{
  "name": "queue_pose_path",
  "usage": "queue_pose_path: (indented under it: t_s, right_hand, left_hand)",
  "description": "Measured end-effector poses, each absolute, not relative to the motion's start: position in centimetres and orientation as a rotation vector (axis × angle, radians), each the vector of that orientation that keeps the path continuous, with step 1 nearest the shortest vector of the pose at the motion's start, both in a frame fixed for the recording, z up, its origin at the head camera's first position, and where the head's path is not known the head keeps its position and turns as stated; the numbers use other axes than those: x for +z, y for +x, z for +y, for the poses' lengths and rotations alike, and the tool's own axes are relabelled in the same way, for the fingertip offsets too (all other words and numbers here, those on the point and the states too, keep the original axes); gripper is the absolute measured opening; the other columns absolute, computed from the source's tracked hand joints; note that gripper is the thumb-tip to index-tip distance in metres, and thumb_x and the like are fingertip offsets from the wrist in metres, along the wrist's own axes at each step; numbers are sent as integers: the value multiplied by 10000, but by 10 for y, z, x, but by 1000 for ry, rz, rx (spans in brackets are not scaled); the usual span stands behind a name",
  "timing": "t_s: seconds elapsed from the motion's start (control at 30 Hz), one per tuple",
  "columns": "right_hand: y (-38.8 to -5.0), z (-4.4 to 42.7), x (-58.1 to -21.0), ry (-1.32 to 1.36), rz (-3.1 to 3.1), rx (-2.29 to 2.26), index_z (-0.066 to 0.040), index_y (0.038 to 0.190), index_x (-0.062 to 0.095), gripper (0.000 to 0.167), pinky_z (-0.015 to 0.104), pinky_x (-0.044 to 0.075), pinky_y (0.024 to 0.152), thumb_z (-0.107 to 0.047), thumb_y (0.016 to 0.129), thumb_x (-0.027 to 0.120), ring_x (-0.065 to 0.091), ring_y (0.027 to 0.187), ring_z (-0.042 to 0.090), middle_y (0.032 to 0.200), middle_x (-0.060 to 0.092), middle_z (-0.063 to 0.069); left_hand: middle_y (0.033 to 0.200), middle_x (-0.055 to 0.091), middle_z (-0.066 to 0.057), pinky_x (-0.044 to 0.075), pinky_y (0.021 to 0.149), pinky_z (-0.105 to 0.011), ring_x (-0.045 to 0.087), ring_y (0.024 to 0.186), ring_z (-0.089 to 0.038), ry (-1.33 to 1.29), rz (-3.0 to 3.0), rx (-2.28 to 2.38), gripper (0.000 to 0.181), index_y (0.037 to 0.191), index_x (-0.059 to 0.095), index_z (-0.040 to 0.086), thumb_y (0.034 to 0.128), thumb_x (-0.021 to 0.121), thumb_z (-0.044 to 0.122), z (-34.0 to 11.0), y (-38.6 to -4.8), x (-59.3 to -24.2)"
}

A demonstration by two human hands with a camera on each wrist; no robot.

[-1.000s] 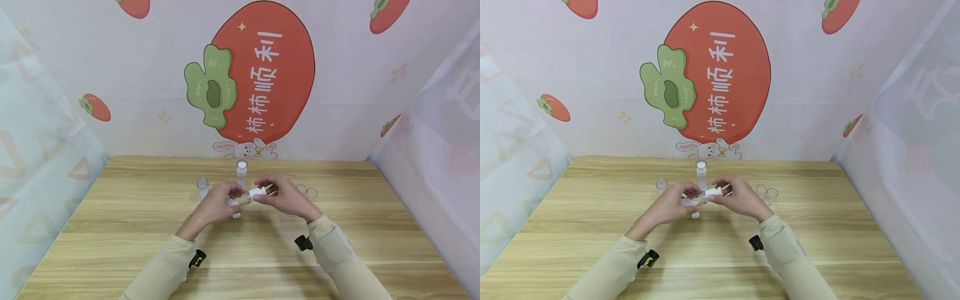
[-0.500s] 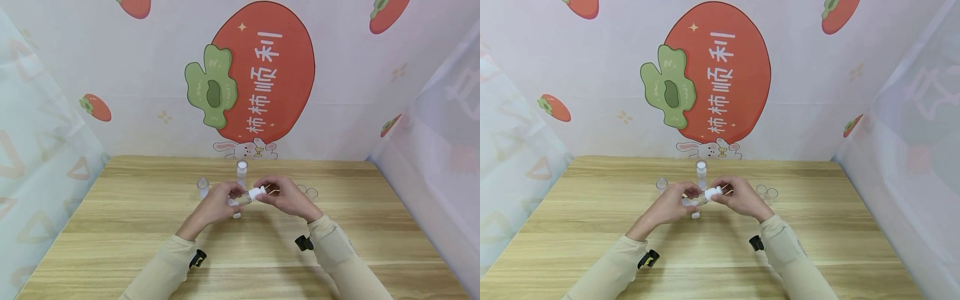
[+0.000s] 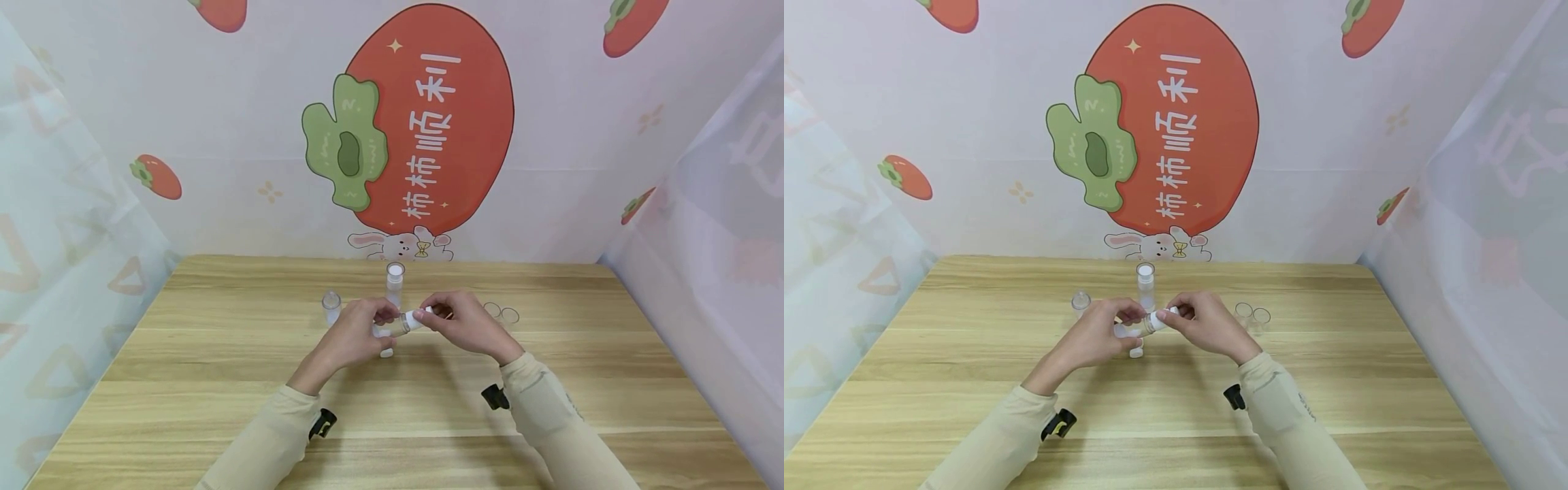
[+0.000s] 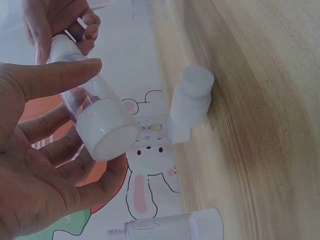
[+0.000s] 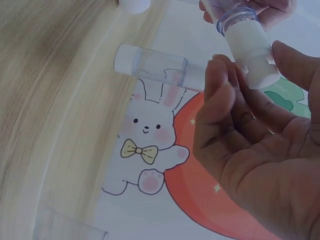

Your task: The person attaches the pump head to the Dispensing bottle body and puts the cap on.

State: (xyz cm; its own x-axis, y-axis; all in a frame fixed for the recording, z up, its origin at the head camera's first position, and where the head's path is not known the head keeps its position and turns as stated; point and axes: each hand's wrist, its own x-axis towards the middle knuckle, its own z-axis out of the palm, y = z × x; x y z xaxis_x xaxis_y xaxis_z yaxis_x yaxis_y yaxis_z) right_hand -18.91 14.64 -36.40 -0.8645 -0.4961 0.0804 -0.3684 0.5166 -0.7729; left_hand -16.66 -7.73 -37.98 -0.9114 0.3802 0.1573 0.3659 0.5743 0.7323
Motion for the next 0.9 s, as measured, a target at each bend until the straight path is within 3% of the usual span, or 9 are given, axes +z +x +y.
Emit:
queue_pose_path:
  t_s: [0.17,0.4,0.57,0.9]
  right_hand:
    - [-189,149,-364,-805,2584,-1267,-47,1117,712,244,323,565,733,-229,956,728,652,819,177,940,694,17]
    - [-189,152,-364,-946,2516,-1329,-30,1187,670,345,353,578,825,-56,869,802,667,963,276,1119,686,65]
    - [-188,151,-363,-951,2529,-1325,-55,1144,691,278,350,578,813,-31,882,780,656,943,259,1076,690,35]
    - [-188,148,-364,-869,2591,-1250,-84,1040,727,152,333,547,727,-220,978,699,608,782,176,845,653,-14]
  left_hand:
    - [1015,715,-136,557,850,-433,677,942,-311,659,2765,1293,340,1074,704,-19,767,848,-25,-78,-167,-380]
    - [1019,716,-129,558,840,-423,675,934,-295,650,2775,1282,351,1075,708,-12,759,860,-10,-78,-167,-380]
    - [1020,717,-128,557,840,-421,674,935,-293,651,2779,1281,349,1073,707,-2,759,861,-7,-78,-166,-379]
    - [1003,712,-115,555,838,-416,671,933,-297,656,2778,1282,342,1071,707,-6,763,855,-11,-77,-167,-379]
